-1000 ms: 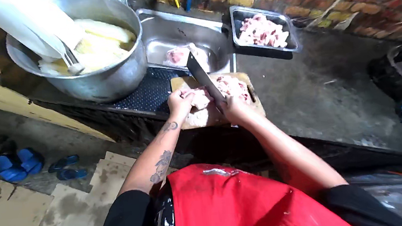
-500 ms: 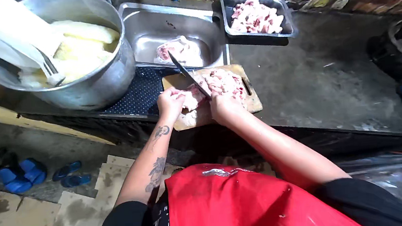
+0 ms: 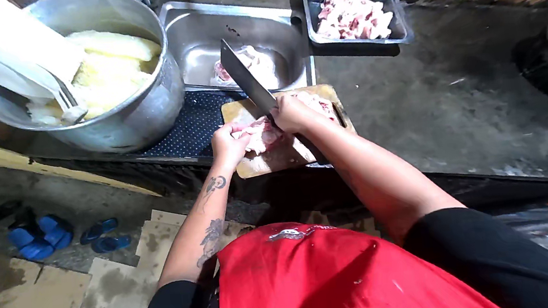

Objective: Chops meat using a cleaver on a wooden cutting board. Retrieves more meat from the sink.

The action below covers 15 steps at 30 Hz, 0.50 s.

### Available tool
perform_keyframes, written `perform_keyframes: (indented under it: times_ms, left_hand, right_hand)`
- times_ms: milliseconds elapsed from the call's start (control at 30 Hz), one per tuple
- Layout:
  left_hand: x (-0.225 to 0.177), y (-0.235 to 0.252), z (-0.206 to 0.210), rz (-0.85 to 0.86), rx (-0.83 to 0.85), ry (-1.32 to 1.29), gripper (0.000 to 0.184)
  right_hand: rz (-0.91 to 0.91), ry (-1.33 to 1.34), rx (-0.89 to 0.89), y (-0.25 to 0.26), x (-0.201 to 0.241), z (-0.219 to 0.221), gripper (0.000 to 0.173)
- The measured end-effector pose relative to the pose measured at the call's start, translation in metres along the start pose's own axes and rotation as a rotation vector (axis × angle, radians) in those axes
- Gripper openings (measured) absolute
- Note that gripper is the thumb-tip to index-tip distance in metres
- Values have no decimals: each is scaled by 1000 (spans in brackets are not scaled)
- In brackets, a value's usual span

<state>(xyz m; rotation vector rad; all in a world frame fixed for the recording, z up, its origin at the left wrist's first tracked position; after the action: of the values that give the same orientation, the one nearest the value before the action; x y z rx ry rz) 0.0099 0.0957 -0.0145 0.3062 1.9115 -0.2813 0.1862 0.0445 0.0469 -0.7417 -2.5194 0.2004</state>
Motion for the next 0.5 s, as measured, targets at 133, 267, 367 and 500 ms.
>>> perform_keyframes:
  times_ms: [133, 267, 367, 500]
  left_hand:
    - [10, -11, -5, -35, -50, -113, 23]
    - [11, -14, -2, -42, -94, -150, 26]
    - [8, -14, 1, -56, -100, -125, 26]
    - [9, -11, 2, -25, -94, -124, 25]
  right_hand:
    - [82, 202, 9, 0, -12, -7, 32]
    - [7, 58, -98, -55, -10, -12, 34]
    - [-76, -6, -187, -92, -9, -8, 33]
    - [-92, -47, -185, -97, -14, 12, 34]
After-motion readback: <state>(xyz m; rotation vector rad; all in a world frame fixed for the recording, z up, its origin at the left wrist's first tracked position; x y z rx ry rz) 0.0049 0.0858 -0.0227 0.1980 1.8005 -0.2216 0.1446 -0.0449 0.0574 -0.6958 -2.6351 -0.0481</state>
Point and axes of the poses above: each hand's wrist, its own y-axis towards the middle knuckle, its own z-axis out of the palm, x = y × z, the point moved 3 cm from there along y, towards the middle knuckle, and after that the axes turned 6 degrees about -x, right-handed, at the moved point
